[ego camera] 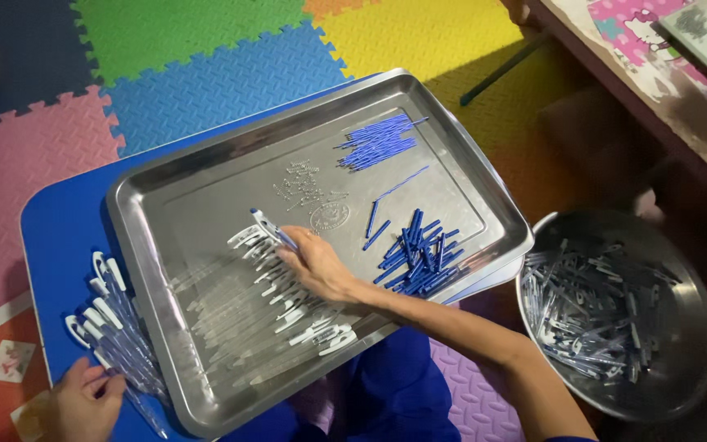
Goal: The person assembles pens by hand, inserting ink refills and springs into clear barrels and attaching blue caps, before placing them in a pile.
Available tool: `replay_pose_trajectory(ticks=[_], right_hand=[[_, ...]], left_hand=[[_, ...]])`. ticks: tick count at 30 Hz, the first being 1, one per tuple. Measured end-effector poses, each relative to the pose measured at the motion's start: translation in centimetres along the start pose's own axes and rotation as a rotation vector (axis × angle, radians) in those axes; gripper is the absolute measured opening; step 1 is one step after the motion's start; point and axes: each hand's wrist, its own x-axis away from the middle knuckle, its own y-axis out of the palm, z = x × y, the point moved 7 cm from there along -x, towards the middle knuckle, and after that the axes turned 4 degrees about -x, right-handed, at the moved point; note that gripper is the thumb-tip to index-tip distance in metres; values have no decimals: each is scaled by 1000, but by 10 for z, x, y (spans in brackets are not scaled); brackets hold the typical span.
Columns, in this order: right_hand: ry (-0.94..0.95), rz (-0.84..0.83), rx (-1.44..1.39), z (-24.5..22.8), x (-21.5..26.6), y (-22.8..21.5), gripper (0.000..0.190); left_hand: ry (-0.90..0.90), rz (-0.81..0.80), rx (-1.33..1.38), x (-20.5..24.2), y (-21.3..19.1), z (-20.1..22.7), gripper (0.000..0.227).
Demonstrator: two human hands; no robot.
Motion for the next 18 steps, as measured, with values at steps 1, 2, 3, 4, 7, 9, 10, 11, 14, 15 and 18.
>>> replay_pose_trajectory(ticks=[1,2,3,4,7,9,10,11,14,15,18], right_hand=[[3,-1,0,0,4,4,41],[8,-16,6,1,7,10,45],[11,-30,11,1,10,15,50],[13,-28,10,2,11,20,50],[-32,-46,-19,-4,12,29,47],[-102,-55,1,-17,11,30,54],[-100,-58,-3,-18,14,27,54],[-54,-57,3,-14,15,23,62],[-8,-50,21,-13,25,3,67],[-12,-39,32,-14,28,-7,63],[49,-85,-10,8,45,5,51]], left_hand=[[-2,-2,-1,0,0,3,77],[-38,4,-43,1,-1,3,77],[-73,11,-86,0,-3,5,77],[-72,10,-89,-4,-1,-7,77],[142,71,-85,-3,-2,-6,74],[31,54,-245,11,-11,7,75],[27,54,-247,1,-14,-1,75],[-15,-14,-345,-9,-11,-11,75],[63,25,-428,-15,-6,-29,71],[187,135,-412,-12,-7,-25,67],[239,162,83,-50,14,-94,74]])
